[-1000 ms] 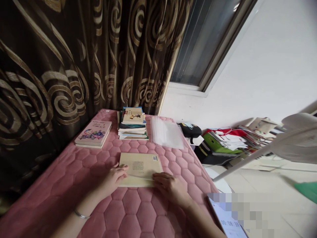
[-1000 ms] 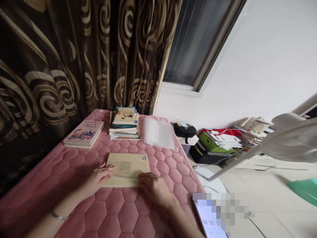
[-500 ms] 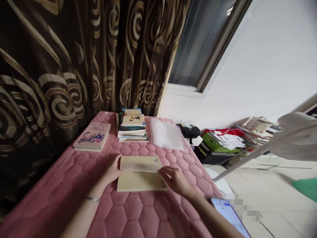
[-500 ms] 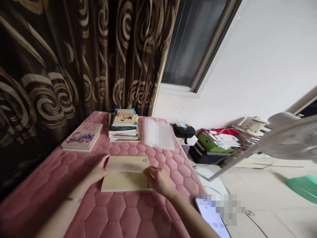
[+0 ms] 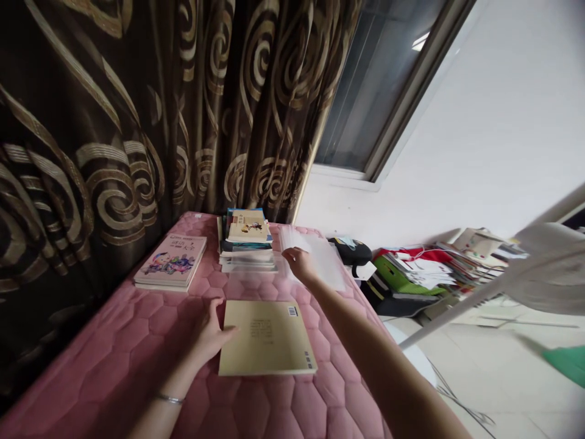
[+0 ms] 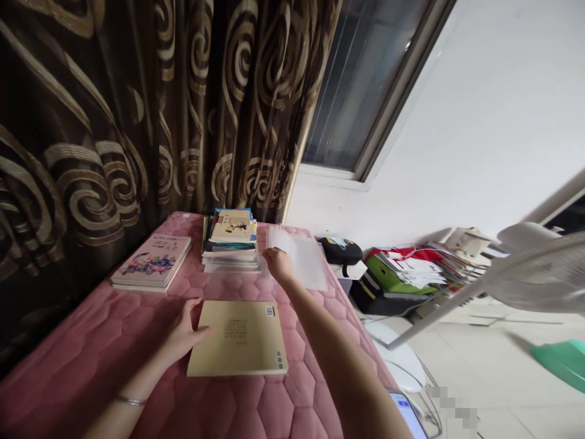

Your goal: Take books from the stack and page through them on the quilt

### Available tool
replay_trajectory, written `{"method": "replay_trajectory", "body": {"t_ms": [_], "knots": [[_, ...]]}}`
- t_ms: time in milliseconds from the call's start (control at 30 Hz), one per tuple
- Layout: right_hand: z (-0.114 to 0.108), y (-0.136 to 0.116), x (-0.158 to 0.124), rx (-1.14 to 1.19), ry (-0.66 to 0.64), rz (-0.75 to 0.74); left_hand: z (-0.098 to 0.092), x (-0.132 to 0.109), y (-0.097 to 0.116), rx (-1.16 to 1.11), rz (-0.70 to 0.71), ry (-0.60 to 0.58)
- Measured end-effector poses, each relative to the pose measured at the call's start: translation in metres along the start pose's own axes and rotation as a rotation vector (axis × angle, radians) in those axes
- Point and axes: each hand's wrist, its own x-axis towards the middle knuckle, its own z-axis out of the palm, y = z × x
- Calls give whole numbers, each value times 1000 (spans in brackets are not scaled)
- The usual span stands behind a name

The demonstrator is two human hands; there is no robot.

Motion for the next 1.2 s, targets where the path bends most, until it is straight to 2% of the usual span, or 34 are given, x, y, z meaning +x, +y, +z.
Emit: {"method": "replay_trajectory", "body": {"t_ms": [267, 400, 533, 667, 733, 800, 933, 1000, 1067, 1200], "knots": [[32, 4, 23, -34, -71, 111, -3, -1, 2, -1, 22, -65], [33, 6, 23, -7, -76, 139, -4, -1, 4, 14, 33, -63], [24, 6, 12, 29, 10, 99, -7, -2, 11, 30, -6, -76], [11, -2, -23, 128, 76, -16, -10, -3, 16, 22, -15, -69], [5, -10, -53, 286, 48, -155, -10, -2, 16, 22, 0, -69], [-3, -20, -87, 367, -79, -273, -10, -1, 15, 32, 13, -69], [-19, -34, -148, 323, -377, -496, -9, -1, 11, 37, 30, -59], [-23, -33, -167, 299, -472, -512, -8, -1, 9, 37, 35, -54], [-25, -26, -178, 290, -522, -464, -7, -1, 8, 65, 38, -37], [-20, -7, -186, 398, -512, -390, -8, -6, 16, 182, 180, 40]]}}
